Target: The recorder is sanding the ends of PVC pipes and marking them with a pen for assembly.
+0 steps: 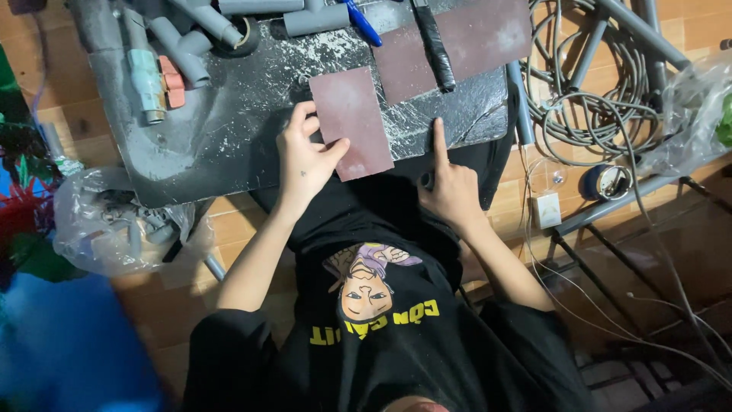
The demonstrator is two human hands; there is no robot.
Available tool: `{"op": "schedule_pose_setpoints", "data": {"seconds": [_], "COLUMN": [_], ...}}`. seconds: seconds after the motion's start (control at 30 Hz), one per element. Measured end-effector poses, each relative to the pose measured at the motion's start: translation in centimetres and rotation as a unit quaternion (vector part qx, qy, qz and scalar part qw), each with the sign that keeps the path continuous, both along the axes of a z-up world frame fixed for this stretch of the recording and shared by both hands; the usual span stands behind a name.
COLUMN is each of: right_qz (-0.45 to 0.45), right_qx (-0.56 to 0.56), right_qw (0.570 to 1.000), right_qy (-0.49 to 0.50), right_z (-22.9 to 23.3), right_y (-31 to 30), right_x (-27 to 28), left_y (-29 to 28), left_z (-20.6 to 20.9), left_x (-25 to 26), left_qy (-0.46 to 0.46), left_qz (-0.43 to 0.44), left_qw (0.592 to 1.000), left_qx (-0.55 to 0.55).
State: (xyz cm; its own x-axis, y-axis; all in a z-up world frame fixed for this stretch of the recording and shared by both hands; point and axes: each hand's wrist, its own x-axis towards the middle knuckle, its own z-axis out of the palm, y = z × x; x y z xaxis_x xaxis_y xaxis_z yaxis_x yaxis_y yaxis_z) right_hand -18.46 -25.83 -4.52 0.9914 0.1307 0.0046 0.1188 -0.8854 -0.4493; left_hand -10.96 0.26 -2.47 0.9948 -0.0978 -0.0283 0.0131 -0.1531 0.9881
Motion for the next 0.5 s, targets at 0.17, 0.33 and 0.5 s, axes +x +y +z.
{"op": "schedule_pose_setpoints", "data": {"seconds": [0.17, 0.33, 0.5], "right_qz": [0.003, 0.036, 0.038], "right_qx": [-0.01, -0.01, 0.057], "right_qw": [1.0, 0.999, 0.998], "right_qy": [-0.006, 0.016, -0.003], "right_z": [0.0, -0.3, -0.5], "right_y": [1.4, 2.9, 3.9], "right_x": [0.0, -0.5, -0.4], "left_y": [-1.3, -1.9, -2.1], "left_z": [-0.4, -0.7, -0.8], "left_x": [0.2, 0.0, -0.1], "left_qy": [0.003, 0.014, -0.011], "left_qz": [0.007, 0.009, 0.008], "left_qw": [1.0, 0.999, 1.0], "left_qx": [-0.03, -0.04, -0.025]}}
